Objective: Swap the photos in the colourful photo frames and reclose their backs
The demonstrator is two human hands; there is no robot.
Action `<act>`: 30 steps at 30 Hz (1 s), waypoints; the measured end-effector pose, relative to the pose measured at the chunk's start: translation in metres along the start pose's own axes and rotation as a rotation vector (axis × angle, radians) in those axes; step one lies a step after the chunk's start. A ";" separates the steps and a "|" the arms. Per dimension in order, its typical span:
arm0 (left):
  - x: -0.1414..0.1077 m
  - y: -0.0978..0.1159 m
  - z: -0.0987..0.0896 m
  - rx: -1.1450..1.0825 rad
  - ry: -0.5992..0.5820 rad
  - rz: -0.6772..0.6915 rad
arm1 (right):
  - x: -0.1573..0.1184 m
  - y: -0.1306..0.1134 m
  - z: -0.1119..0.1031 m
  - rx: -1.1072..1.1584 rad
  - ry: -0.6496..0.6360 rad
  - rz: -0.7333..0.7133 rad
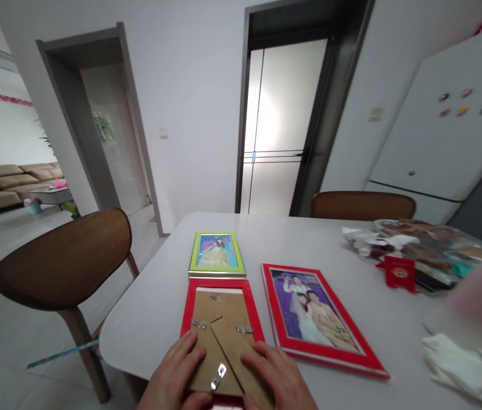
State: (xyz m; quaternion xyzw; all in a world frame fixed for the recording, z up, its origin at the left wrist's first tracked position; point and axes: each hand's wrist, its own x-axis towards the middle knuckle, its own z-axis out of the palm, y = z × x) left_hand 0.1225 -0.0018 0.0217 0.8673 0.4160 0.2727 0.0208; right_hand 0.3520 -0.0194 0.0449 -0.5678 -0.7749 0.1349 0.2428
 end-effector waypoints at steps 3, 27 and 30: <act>0.009 0.003 -0.001 -0.035 -0.057 -0.070 | 0.005 0.003 0.004 -0.047 0.018 -0.007; 0.013 0.019 -0.016 -0.122 -0.239 -0.154 | 0.050 -0.004 -0.003 -0.311 -0.015 -0.016; 0.014 0.022 -0.019 -0.118 -0.264 -0.166 | 0.048 -0.003 -0.004 -0.299 -0.026 -0.048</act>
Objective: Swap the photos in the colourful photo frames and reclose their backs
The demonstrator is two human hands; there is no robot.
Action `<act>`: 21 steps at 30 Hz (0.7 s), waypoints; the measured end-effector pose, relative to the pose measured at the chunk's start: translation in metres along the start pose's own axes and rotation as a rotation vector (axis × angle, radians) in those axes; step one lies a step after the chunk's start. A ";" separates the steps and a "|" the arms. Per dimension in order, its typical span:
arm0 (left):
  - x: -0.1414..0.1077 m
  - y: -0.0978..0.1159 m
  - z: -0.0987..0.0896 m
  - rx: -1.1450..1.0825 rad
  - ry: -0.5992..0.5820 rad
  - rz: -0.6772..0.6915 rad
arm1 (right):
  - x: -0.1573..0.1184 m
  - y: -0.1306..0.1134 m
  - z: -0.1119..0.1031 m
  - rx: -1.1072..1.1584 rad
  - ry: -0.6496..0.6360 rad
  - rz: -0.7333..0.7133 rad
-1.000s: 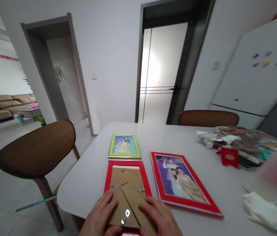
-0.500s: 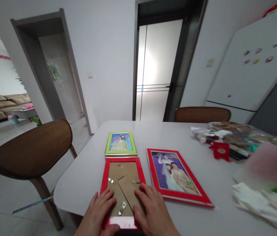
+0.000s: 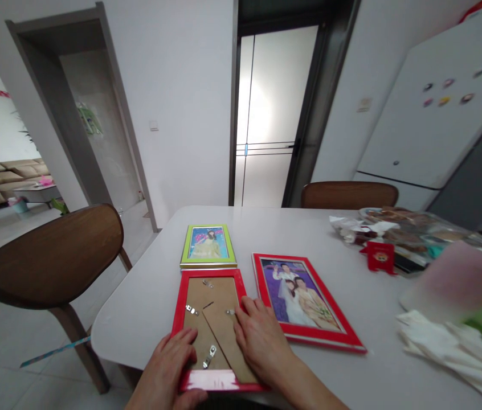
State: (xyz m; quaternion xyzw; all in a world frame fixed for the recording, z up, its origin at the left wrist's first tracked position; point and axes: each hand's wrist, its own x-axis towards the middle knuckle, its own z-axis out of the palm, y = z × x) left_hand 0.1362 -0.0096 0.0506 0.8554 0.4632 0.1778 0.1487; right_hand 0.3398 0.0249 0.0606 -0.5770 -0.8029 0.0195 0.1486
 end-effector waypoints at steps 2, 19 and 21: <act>0.000 0.002 -0.002 0.003 -0.008 -0.013 | -0.001 0.000 0.001 0.018 -0.001 -0.014; -0.002 0.006 -0.005 -0.025 -0.067 -0.097 | -0.011 0.016 0.016 0.224 0.125 0.083; -0.001 0.006 -0.005 -0.047 -0.070 -0.112 | -0.013 0.017 0.015 0.224 0.142 0.070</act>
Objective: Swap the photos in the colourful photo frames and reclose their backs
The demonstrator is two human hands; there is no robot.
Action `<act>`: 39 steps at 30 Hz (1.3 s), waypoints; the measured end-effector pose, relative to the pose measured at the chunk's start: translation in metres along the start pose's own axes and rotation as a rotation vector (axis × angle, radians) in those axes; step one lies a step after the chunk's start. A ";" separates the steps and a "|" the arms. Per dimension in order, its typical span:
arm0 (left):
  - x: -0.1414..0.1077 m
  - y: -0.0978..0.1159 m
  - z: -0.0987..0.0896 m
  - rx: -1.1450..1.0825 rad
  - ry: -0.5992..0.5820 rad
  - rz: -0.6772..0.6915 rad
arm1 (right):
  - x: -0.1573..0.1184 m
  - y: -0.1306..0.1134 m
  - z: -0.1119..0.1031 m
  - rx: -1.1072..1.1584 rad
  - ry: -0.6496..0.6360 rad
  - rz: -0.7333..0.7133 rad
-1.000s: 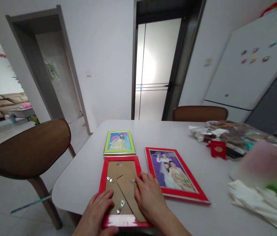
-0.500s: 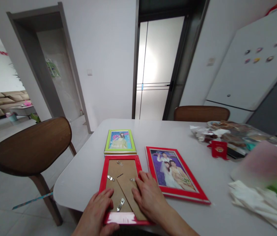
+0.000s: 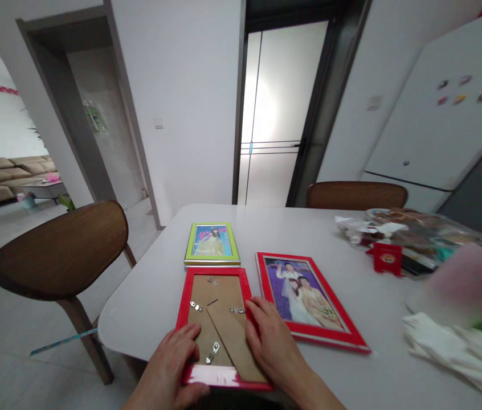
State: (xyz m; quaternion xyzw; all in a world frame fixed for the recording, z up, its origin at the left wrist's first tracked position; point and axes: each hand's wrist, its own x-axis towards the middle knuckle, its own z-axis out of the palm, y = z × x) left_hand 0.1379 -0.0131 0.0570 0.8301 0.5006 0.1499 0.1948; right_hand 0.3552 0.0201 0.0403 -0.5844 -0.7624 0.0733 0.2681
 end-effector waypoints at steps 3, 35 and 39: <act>0.001 0.000 0.000 -0.016 -0.006 -0.023 | -0.005 -0.009 -0.007 -0.003 -0.007 -0.073; -0.003 -0.003 0.003 -0.049 0.035 -0.006 | 0.003 -0.061 -0.021 0.039 -0.350 -0.347; -0.003 -0.004 0.005 -0.059 0.037 -0.010 | 0.033 -0.072 0.002 -0.011 -0.309 -0.282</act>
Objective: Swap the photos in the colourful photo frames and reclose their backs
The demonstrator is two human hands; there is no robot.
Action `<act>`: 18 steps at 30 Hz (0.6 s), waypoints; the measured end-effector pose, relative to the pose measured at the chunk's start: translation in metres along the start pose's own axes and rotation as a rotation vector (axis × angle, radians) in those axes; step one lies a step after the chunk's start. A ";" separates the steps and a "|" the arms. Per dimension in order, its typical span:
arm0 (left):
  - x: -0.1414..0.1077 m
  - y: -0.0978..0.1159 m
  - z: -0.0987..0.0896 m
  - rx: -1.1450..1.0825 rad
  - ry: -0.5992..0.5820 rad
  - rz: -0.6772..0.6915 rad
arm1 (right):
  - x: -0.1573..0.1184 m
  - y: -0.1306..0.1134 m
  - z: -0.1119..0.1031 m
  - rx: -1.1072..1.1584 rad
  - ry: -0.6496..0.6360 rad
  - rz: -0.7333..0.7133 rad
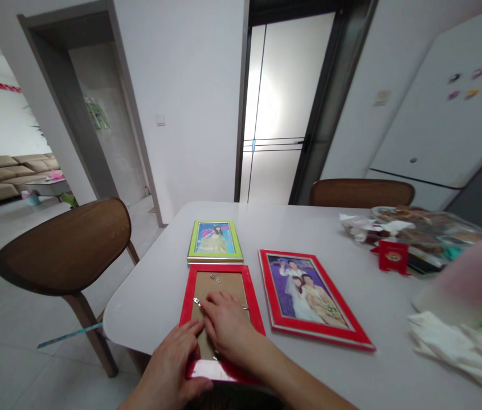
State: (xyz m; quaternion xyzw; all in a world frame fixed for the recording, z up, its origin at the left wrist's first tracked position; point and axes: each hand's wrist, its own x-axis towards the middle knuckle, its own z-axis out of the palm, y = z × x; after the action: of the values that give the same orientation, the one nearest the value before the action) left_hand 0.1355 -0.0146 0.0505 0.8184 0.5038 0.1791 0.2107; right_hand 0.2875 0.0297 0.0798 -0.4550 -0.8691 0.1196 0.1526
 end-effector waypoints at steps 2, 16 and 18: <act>0.000 -0.003 0.002 -0.010 0.002 0.008 | 0.015 0.002 0.007 -0.051 -0.004 0.014; 0.002 -0.001 -0.001 -0.027 0.016 0.002 | 0.025 0.008 0.014 -0.092 -0.008 -0.019; 0.001 -0.001 -0.002 -0.028 0.015 0.005 | 0.030 0.017 0.014 -0.035 0.041 0.055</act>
State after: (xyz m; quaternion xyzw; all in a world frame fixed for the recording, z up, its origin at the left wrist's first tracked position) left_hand 0.1340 -0.0134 0.0512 0.8153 0.5006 0.1927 0.2179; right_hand 0.2783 0.0632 0.0654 -0.4836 -0.8550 0.0991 0.1591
